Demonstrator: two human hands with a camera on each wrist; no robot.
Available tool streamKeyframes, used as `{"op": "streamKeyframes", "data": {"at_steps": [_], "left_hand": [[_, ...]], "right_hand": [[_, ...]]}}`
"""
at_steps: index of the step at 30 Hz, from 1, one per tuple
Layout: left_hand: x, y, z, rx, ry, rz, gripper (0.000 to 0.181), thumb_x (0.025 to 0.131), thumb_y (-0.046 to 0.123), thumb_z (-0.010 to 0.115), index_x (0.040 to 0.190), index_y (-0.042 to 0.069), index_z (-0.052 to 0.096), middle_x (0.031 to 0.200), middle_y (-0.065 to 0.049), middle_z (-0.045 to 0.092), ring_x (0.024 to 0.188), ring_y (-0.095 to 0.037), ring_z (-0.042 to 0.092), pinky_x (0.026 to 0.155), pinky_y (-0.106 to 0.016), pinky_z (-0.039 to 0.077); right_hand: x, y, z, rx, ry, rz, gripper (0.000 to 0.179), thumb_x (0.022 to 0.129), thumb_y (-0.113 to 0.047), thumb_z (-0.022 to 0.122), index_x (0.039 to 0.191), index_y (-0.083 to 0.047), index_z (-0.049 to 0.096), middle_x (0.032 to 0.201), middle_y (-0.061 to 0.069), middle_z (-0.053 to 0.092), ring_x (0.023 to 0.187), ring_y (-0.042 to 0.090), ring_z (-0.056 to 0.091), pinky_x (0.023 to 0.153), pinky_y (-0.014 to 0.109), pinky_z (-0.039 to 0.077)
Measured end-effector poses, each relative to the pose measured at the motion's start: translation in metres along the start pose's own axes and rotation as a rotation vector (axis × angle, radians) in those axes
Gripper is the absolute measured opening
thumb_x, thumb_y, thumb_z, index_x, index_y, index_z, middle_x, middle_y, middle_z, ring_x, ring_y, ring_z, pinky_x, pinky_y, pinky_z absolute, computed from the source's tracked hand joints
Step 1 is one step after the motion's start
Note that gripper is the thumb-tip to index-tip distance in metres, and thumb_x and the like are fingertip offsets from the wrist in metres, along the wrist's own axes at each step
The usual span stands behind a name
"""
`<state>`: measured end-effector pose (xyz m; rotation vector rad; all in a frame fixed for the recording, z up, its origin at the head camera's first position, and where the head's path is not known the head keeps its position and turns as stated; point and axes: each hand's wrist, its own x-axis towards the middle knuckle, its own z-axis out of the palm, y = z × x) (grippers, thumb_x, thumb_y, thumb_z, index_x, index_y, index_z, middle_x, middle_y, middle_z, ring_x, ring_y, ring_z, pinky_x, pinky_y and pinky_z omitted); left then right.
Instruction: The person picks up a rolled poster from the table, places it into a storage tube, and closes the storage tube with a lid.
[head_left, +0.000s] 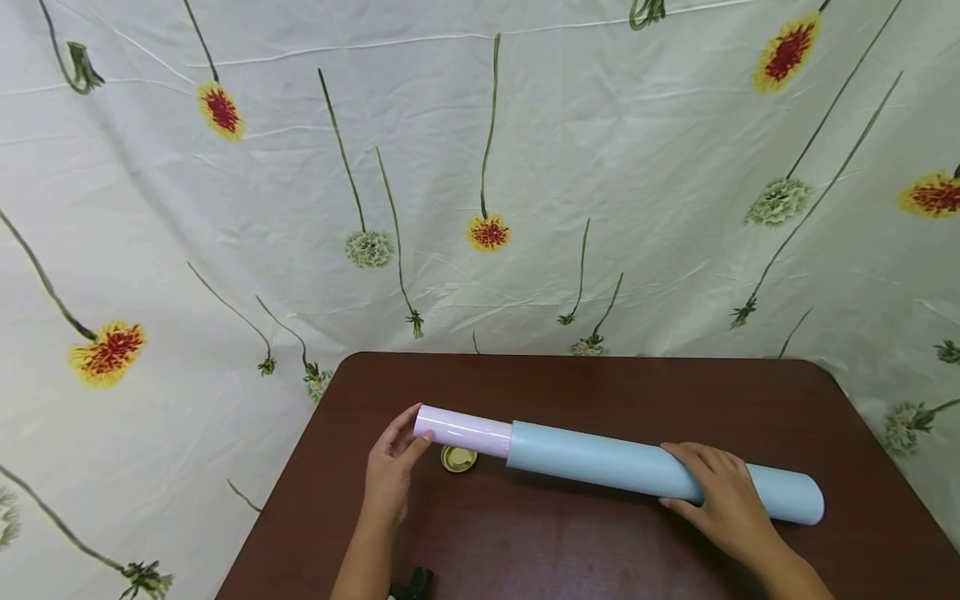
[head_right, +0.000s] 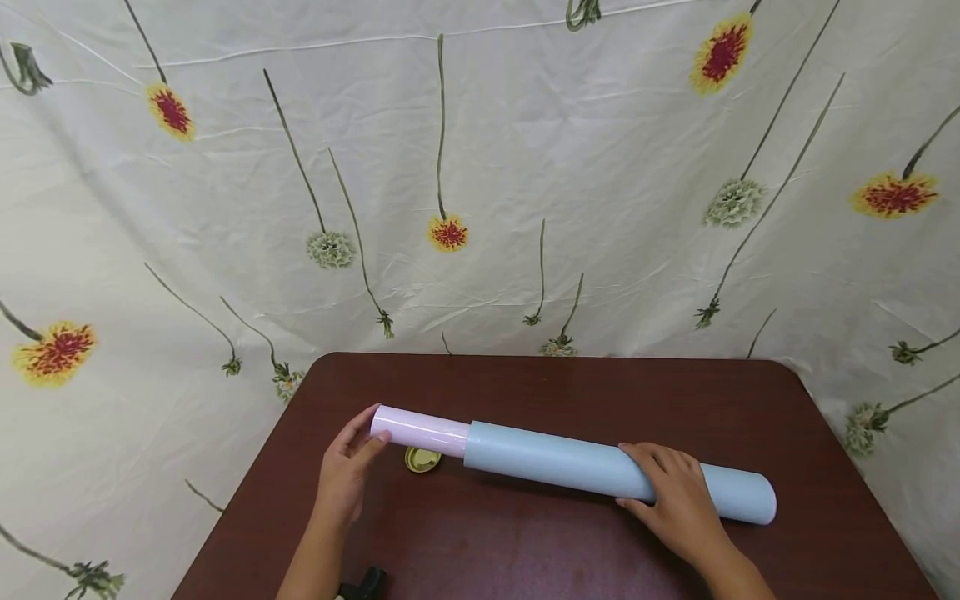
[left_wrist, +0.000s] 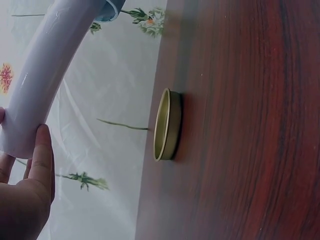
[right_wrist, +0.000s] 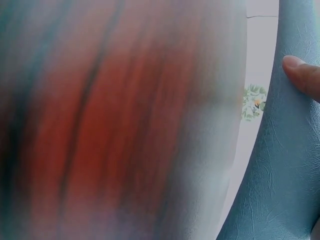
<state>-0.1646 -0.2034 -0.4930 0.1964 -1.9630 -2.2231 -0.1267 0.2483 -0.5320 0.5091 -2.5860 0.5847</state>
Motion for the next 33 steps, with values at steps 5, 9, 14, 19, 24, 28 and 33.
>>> {"op": "streamKeyframes", "data": {"at_steps": [5,9,14,19,24,28,33], "left_hand": [[0.0,-0.002,0.002,0.0,-0.004,-0.008,0.053,0.091,0.003,0.072,0.141,0.004,0.057,0.112,0.008,0.07,0.103,-0.004,0.066,0.089,-0.018,0.051],[0.001,-0.002,0.003,-0.006,-0.004,-0.019,0.053,0.091,0.003,0.072,0.141,0.005,0.057,0.113,0.007,0.07,0.104,-0.005,0.066,0.09,-0.019,0.051],[0.001,-0.004,0.005,-0.003,-0.01,-0.03,0.053,0.091,0.002,0.072,0.141,0.006,0.057,0.114,0.008,0.07,0.105,-0.005,0.066,0.09,-0.019,0.05],[0.0,-0.006,0.006,-0.013,-0.011,-0.041,0.053,0.091,0.001,0.071,0.141,0.008,0.057,0.112,0.01,0.07,0.105,-0.006,0.066,0.091,-0.019,0.05],[0.0,-0.006,0.007,-0.015,-0.013,-0.043,0.054,0.09,0.002,0.072,0.142,0.008,0.057,0.111,0.009,0.07,0.105,-0.006,0.066,0.091,-0.019,0.05],[0.0,-0.006,0.008,-0.018,-0.008,-0.039,0.053,0.09,0.002,0.072,0.141,0.009,0.058,0.111,0.008,0.071,0.104,-0.007,0.066,0.091,-0.019,0.05],[-0.001,-0.008,0.012,0.0,-0.048,-0.014,0.052,0.09,0.003,0.073,0.14,0.006,0.058,0.109,0.006,0.072,0.103,-0.007,0.067,0.09,-0.02,0.05]], "right_hand": [[0.0,-0.001,0.0,-0.002,0.001,0.0,0.085,0.06,-0.027,0.097,0.136,-0.017,0.06,0.122,0.008,0.065,0.112,0.034,0.059,0.093,0.057,0.037],[0.001,-0.002,0.001,-0.003,0.003,0.001,0.085,0.06,-0.027,0.097,0.135,-0.017,0.06,0.122,0.008,0.065,0.112,0.034,0.059,0.093,0.058,0.037],[0.002,-0.003,0.002,-0.003,-0.001,0.006,0.084,0.06,-0.027,0.097,0.135,-0.015,0.061,0.122,0.009,0.065,0.112,0.034,0.06,0.092,0.058,0.037],[0.003,-0.003,0.003,-0.004,-0.006,0.01,0.085,0.06,-0.028,0.097,0.136,-0.016,0.06,0.122,0.008,0.065,0.113,0.034,0.06,0.093,0.059,0.037],[0.003,-0.003,0.004,-0.001,-0.001,0.01,0.085,0.06,-0.027,0.097,0.136,-0.017,0.06,0.122,0.008,0.065,0.113,0.034,0.06,0.093,0.059,0.037],[0.004,-0.004,0.004,0.0,0.008,0.005,0.085,0.06,-0.027,0.097,0.136,-0.017,0.06,0.121,0.008,0.065,0.112,0.033,0.06,0.093,0.059,0.038],[0.005,-0.006,0.005,0.012,0.014,0.003,0.085,0.06,-0.026,0.097,0.136,-0.016,0.06,0.121,0.007,0.065,0.113,0.033,0.059,0.093,0.059,0.037]]}}
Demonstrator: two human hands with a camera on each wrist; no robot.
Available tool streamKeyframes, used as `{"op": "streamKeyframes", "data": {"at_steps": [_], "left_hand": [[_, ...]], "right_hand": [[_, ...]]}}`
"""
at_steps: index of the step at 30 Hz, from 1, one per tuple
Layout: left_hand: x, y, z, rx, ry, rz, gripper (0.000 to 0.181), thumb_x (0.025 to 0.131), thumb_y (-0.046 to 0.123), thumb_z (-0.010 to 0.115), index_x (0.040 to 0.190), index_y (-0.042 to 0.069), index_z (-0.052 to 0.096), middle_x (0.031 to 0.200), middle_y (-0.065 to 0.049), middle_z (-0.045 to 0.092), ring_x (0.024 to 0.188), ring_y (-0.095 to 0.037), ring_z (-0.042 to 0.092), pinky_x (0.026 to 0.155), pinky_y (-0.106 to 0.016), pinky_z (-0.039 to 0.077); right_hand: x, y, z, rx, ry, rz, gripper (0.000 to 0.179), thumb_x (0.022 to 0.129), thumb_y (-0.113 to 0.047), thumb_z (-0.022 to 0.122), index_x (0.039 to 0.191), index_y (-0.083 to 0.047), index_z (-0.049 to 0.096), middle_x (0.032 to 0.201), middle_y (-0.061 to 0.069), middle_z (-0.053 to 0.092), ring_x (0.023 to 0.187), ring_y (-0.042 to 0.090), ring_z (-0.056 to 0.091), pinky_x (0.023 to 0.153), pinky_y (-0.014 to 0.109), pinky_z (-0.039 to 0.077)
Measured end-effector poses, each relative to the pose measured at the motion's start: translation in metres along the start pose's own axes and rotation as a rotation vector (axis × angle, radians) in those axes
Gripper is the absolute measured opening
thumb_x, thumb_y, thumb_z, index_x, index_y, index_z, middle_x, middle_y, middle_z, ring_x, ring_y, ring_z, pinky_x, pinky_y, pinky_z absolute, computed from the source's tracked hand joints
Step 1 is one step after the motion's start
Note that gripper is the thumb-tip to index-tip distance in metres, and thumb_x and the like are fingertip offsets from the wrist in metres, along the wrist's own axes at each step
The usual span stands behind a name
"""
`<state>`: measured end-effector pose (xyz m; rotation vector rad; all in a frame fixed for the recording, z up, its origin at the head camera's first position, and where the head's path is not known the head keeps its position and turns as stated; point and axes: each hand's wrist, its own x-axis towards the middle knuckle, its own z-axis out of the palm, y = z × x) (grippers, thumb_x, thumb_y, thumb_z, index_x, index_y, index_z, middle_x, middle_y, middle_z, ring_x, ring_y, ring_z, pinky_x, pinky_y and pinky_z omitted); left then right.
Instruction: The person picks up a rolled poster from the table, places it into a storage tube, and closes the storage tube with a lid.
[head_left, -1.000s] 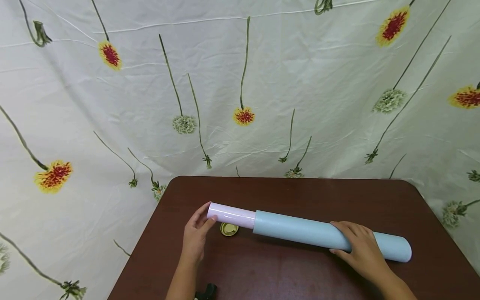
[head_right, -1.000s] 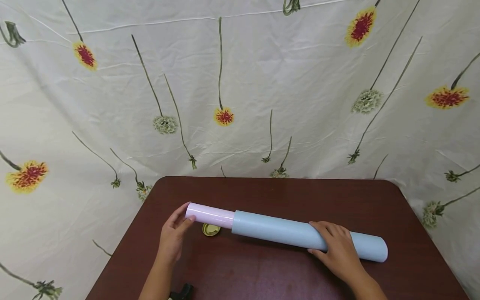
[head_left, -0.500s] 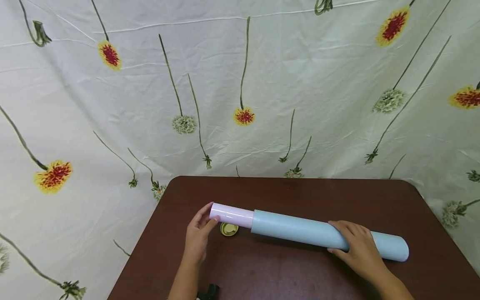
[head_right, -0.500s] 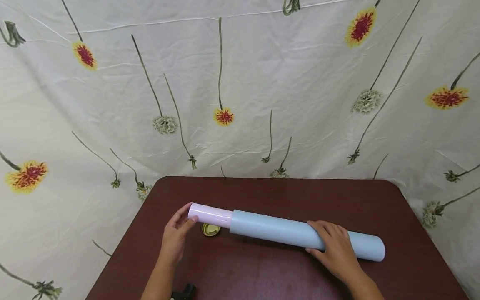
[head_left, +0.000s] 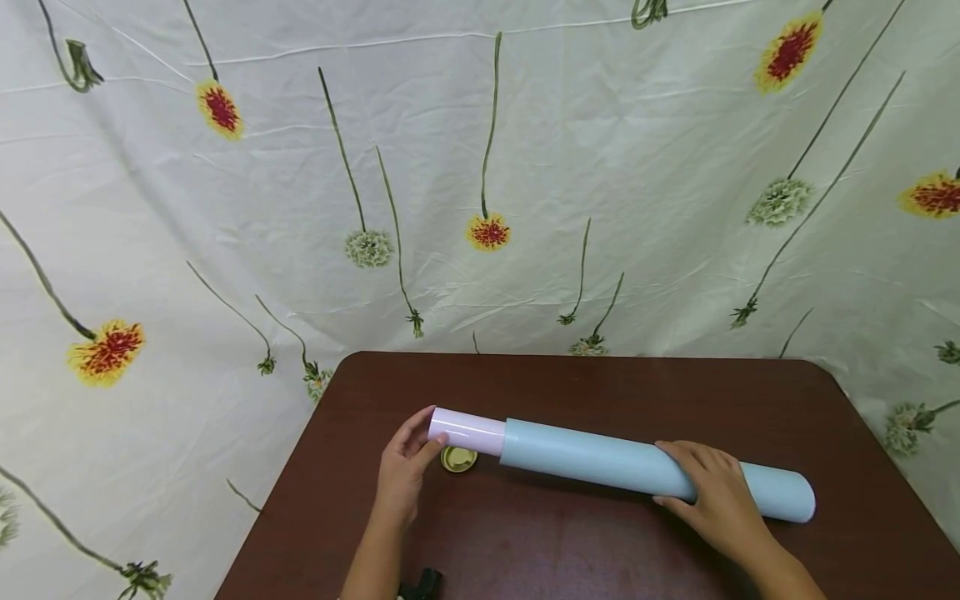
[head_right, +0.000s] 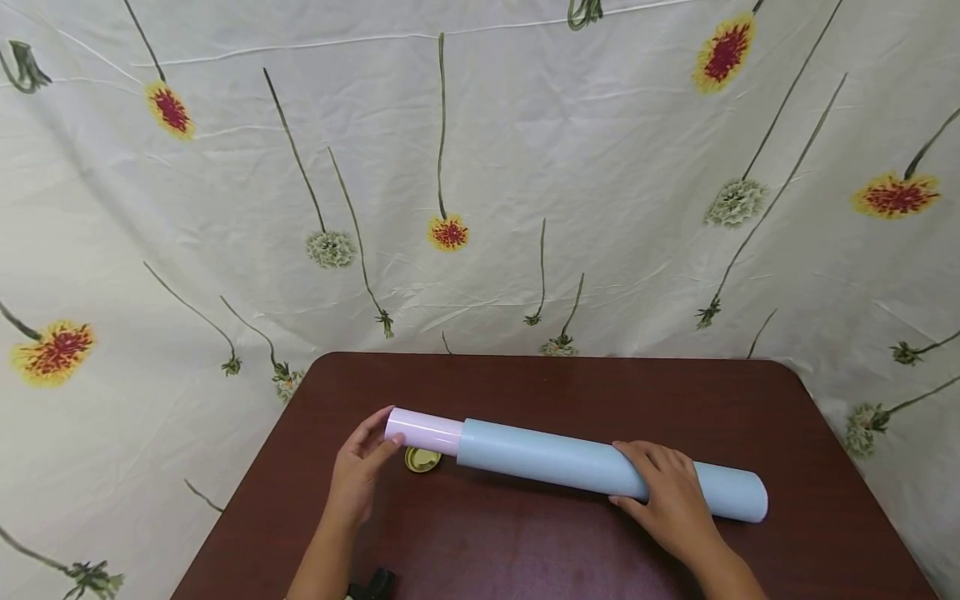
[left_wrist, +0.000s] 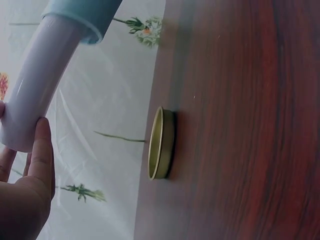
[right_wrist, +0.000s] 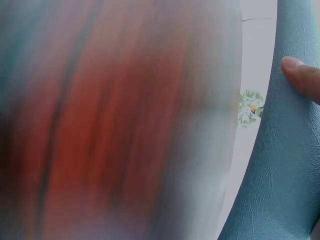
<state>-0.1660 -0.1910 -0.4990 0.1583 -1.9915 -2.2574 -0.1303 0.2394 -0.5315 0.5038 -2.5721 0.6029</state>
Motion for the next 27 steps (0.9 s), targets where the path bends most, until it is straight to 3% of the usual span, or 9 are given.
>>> {"op": "streamKeyframes", "data": {"at_steps": [4,13,21,27], "left_hand": [[-0.0008,-0.0012,0.0031,0.021,-0.028,-0.001,0.052,0.09,0.005,0.074,0.14,0.007,0.058,0.109,0.006,0.073,0.103,-0.008,0.067,0.089,-0.02,0.05],[-0.0002,-0.0035,0.0044,0.014,-0.03,-0.025,0.052,0.089,0.006,0.075,0.139,0.009,0.059,0.109,0.005,0.073,0.102,-0.01,0.067,0.088,-0.022,0.051],[-0.0012,-0.0052,0.0059,0.045,-0.026,-0.049,0.051,0.089,0.01,0.076,0.138,0.011,0.06,0.115,-0.004,0.071,0.102,-0.01,0.068,0.088,-0.022,0.05],[-0.0029,-0.0052,0.0085,0.063,-0.033,-0.064,0.051,0.089,0.011,0.076,0.138,0.01,0.06,0.111,-0.002,0.073,0.1,-0.009,0.068,0.088,-0.021,0.05]], "right_hand": [[0.0019,-0.002,0.0013,0.007,-0.002,-0.002,0.085,0.061,-0.027,0.096,0.137,-0.016,0.06,0.122,0.008,0.064,0.114,0.033,0.058,0.094,0.059,0.036],[0.0027,-0.0023,0.0022,0.011,0.003,-0.003,0.085,0.06,-0.026,0.097,0.136,-0.014,0.061,0.122,0.007,0.064,0.114,0.033,0.058,0.095,0.058,0.035],[0.0024,-0.003,0.0025,0.016,0.012,-0.009,0.085,0.06,-0.025,0.097,0.136,-0.016,0.06,0.121,0.007,0.064,0.113,0.033,0.058,0.096,0.057,0.035],[0.002,-0.0052,0.0036,0.015,0.013,0.002,0.085,0.059,-0.024,0.097,0.136,-0.015,0.061,0.121,0.008,0.064,0.113,0.034,0.058,0.096,0.058,0.035]]}}
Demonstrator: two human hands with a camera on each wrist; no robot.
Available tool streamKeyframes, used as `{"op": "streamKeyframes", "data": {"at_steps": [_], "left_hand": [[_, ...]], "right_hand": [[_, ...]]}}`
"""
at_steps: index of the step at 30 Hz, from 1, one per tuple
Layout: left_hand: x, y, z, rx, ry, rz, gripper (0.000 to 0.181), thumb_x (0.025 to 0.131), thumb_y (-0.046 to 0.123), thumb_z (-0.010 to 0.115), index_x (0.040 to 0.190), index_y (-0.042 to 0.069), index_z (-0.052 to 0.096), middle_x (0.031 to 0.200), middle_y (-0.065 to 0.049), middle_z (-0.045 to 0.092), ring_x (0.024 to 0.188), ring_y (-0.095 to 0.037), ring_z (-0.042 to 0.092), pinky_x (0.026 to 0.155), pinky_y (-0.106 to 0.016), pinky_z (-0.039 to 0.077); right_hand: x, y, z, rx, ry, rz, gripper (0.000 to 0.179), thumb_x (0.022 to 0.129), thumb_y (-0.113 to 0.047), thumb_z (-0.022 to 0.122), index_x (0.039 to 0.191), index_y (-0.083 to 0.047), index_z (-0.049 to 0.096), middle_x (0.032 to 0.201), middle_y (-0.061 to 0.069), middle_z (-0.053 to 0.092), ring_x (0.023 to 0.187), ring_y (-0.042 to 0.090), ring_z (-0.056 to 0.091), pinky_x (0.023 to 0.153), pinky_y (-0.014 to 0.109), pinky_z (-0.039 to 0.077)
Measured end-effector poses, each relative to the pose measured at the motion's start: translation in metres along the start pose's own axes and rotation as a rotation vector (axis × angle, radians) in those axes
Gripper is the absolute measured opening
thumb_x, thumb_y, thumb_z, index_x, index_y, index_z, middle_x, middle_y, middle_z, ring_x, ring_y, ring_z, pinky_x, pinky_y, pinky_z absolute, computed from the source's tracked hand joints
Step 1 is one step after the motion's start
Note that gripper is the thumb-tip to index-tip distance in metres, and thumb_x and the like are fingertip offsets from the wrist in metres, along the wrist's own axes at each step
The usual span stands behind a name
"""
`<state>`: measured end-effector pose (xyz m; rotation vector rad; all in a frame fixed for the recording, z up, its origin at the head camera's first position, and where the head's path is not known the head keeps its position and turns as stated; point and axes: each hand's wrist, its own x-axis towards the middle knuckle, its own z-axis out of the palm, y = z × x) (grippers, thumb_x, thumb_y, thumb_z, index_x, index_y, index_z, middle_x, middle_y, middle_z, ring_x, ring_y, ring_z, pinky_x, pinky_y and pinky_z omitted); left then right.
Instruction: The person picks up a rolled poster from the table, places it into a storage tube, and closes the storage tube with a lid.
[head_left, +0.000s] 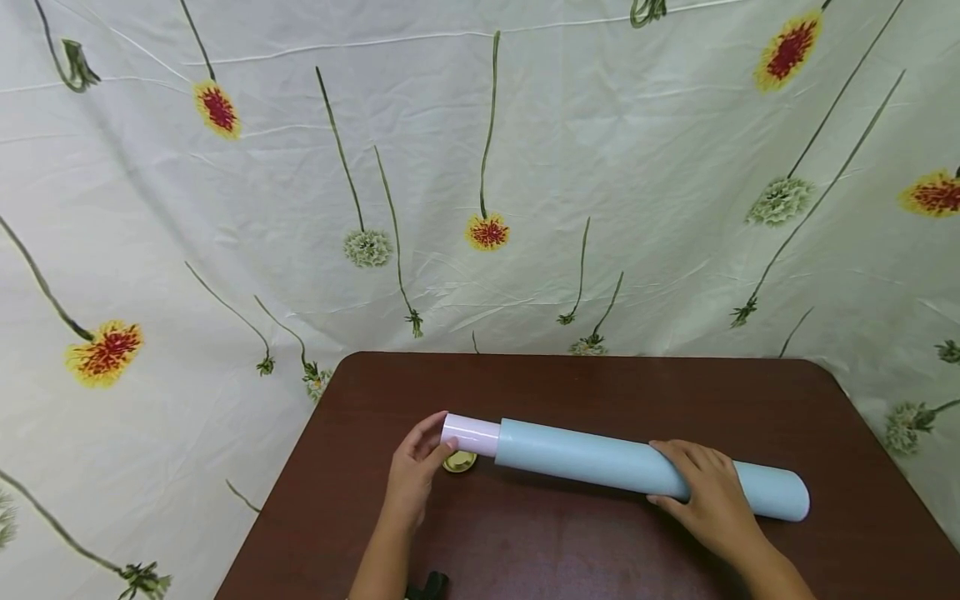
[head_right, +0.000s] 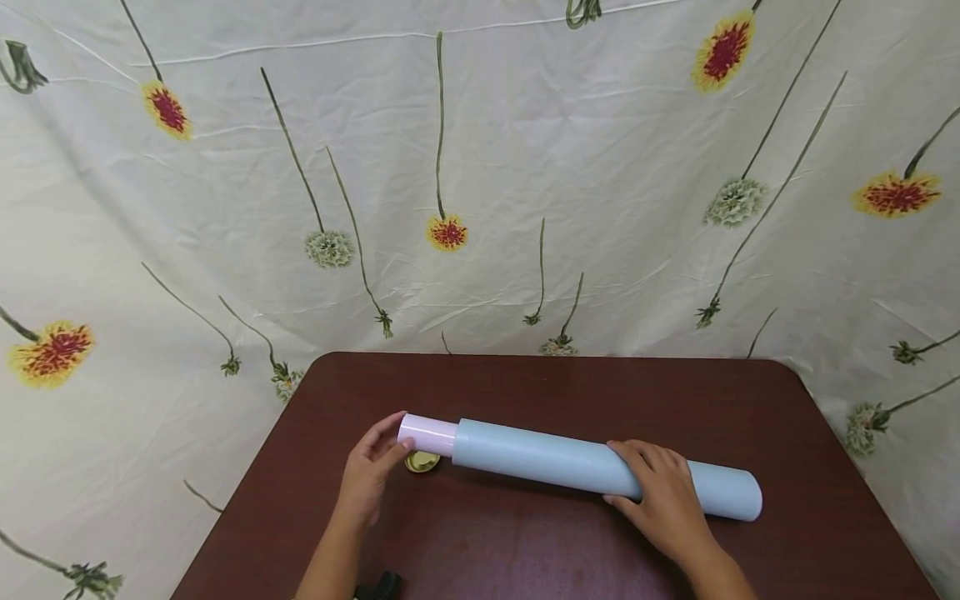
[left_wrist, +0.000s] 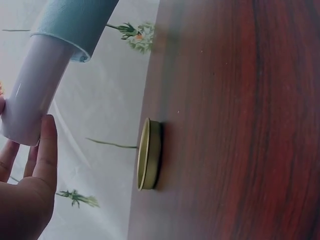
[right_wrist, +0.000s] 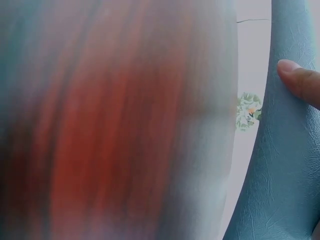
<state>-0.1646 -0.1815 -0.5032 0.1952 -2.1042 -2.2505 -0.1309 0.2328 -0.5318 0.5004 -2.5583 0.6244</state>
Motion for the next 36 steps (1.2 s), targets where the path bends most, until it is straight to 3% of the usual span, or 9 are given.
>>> {"op": "streamKeyframes", "data": {"at_steps": [13,36], "left_hand": [[0.0,-0.003,0.004,0.036,-0.034,0.003,0.05,0.09,0.013,0.076,0.137,0.01,0.06,0.121,-0.016,0.069,0.1,-0.009,0.068,0.089,-0.023,0.051],[-0.001,-0.008,0.013,0.026,-0.104,0.015,0.045,0.093,0.012,0.071,0.137,0.007,0.06,0.12,-0.017,0.069,0.102,-0.01,0.068,0.086,-0.024,0.053]], "right_hand": [[0.0,-0.001,0.002,-0.003,0.016,0.005,0.085,0.059,-0.025,0.097,0.135,-0.017,0.061,0.122,0.008,0.064,0.113,0.033,0.058,0.095,0.056,0.035],[0.0,-0.004,0.006,0.008,0.048,-0.005,0.085,0.058,-0.026,0.097,0.134,-0.016,0.062,0.122,0.006,0.064,0.113,0.032,0.058,0.096,0.055,0.035]]}}
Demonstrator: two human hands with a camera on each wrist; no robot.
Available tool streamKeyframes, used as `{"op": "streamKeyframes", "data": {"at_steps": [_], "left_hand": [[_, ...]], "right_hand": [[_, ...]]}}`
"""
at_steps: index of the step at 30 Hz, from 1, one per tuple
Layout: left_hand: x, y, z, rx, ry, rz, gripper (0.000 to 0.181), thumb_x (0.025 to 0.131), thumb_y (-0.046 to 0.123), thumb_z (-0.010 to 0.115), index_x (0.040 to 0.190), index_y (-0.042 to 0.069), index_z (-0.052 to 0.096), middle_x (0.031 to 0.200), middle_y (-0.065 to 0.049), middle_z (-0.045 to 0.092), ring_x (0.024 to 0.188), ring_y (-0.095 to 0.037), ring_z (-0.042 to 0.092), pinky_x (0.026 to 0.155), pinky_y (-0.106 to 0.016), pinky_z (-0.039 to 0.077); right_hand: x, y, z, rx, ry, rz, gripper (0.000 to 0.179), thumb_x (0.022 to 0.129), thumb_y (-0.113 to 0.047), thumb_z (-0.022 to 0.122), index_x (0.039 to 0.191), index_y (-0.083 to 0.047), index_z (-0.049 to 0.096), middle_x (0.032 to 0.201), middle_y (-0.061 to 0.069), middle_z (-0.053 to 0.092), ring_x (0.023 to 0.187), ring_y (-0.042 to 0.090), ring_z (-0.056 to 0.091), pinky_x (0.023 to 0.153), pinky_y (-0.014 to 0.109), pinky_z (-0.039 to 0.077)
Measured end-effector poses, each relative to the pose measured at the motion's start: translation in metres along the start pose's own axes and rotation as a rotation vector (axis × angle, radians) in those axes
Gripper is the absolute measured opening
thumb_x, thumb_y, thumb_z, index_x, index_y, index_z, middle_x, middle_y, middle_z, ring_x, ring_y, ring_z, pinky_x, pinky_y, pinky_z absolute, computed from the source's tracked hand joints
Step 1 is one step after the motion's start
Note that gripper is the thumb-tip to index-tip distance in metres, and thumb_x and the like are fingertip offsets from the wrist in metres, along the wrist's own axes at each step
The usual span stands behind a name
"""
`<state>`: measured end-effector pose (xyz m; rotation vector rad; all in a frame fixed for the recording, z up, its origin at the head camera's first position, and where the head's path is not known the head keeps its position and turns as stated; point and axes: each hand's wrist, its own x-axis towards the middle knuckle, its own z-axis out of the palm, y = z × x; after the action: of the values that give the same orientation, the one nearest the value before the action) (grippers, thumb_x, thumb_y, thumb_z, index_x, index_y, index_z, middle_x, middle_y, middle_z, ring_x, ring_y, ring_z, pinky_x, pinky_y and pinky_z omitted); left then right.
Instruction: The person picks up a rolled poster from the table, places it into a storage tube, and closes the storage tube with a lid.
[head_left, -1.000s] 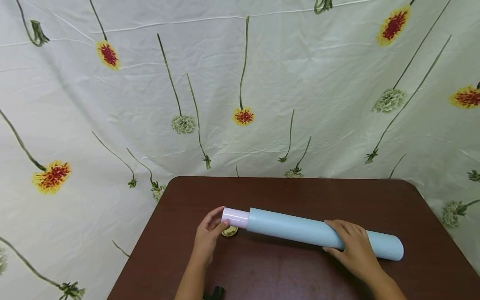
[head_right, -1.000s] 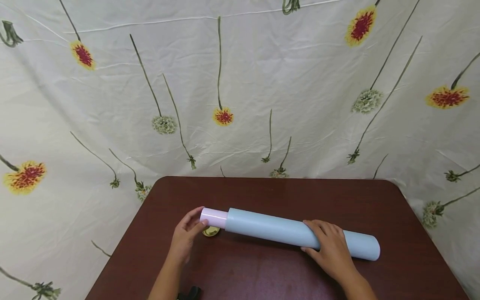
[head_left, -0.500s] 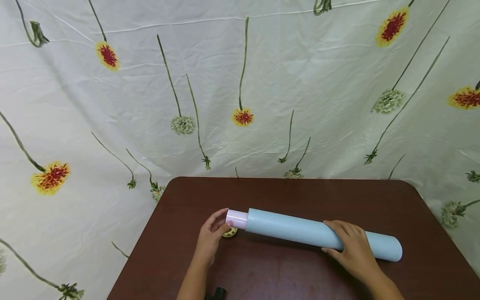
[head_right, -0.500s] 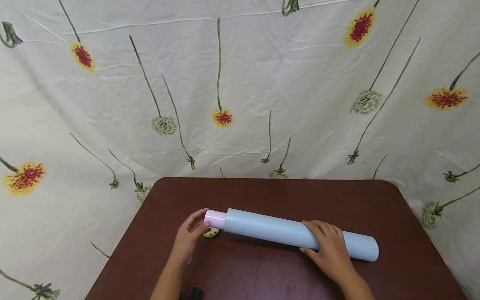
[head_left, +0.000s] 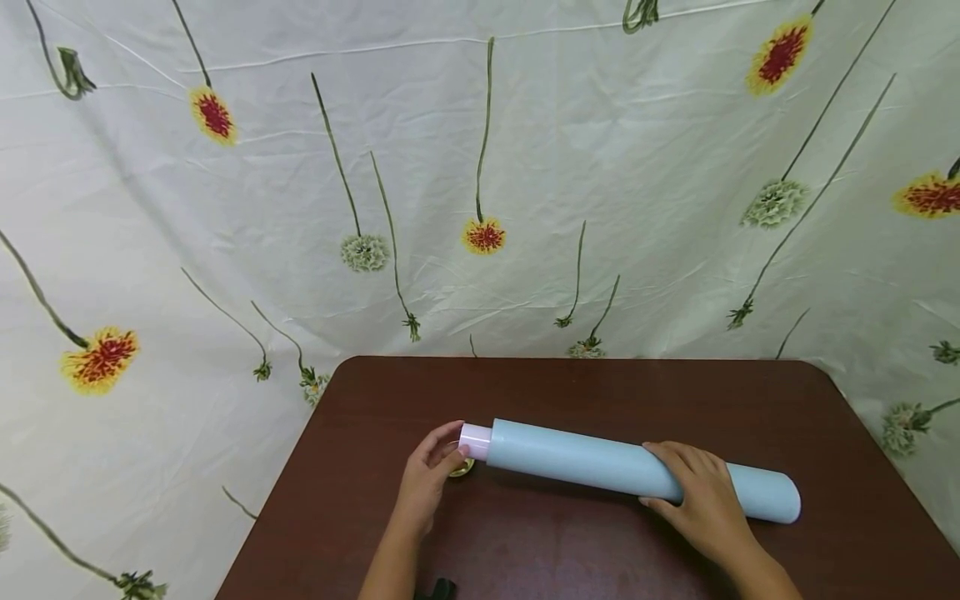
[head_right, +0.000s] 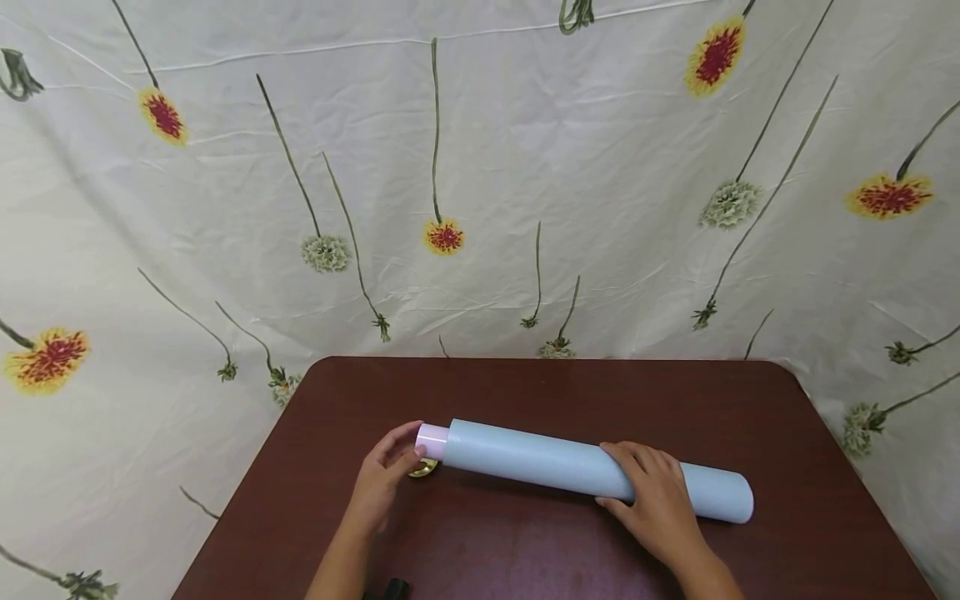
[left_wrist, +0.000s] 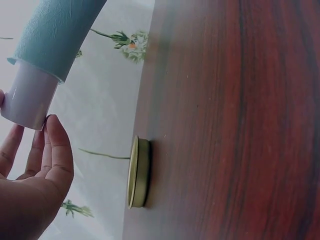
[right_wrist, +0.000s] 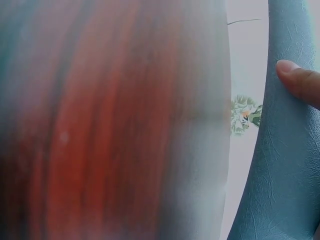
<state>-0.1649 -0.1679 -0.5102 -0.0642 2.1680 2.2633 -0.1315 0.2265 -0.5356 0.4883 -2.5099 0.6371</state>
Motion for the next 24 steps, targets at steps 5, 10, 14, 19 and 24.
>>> {"op": "streamKeyframes", "data": {"at_steps": [5,10,14,19,24], "left_hand": [[-0.0004,-0.001,0.0019,0.009,-0.022,0.016,0.046,0.094,0.014,0.071,0.137,0.004,0.058,0.114,-0.007,0.071,0.101,-0.01,0.068,0.086,-0.026,0.055],[0.0007,-0.0024,0.0044,-0.012,-0.034,0.004,0.044,0.095,0.014,0.07,0.136,0.005,0.059,0.117,-0.012,0.067,0.1,-0.012,0.068,0.089,-0.033,0.056],[0.0017,-0.0032,0.0065,-0.022,-0.039,-0.006,0.041,0.095,0.013,0.07,0.135,0.007,0.061,0.121,-0.016,0.064,0.1,-0.013,0.068,0.092,-0.039,0.056],[0.002,-0.004,0.0079,-0.008,-0.048,-0.003,0.041,0.095,0.014,0.07,0.134,0.008,0.062,0.123,-0.017,0.063,0.099,-0.014,0.068,0.092,-0.041,0.055],[0.0018,-0.0037,0.0082,-0.003,-0.062,-0.012,0.041,0.094,0.015,0.07,0.134,0.008,0.062,0.123,-0.015,0.062,0.099,-0.014,0.067,0.092,-0.04,0.055]], "right_hand": [[0.0007,-0.0016,0.0005,0.003,0.002,0.001,0.085,0.058,-0.026,0.097,0.134,-0.015,0.062,0.122,0.006,0.064,0.113,0.031,0.058,0.096,0.055,0.035],[0.0013,-0.0025,0.0012,0.006,0.002,0.007,0.085,0.057,-0.026,0.098,0.134,-0.016,0.062,0.123,0.006,0.064,0.113,0.031,0.058,0.096,0.054,0.035],[0.0017,-0.003,0.0014,0.007,0.004,0.007,0.086,0.057,-0.026,0.098,0.135,-0.017,0.062,0.123,0.005,0.064,0.114,0.03,0.058,0.096,0.054,0.035],[0.0017,-0.0036,0.0012,0.006,0.007,0.007,0.085,0.058,-0.026,0.098,0.135,-0.016,0.062,0.124,0.006,0.064,0.114,0.03,0.058,0.097,0.055,0.035],[0.0017,-0.0045,0.0008,0.007,0.007,0.01,0.084,0.058,-0.026,0.097,0.134,-0.016,0.063,0.123,0.006,0.064,0.113,0.031,0.058,0.096,0.055,0.035]]}}
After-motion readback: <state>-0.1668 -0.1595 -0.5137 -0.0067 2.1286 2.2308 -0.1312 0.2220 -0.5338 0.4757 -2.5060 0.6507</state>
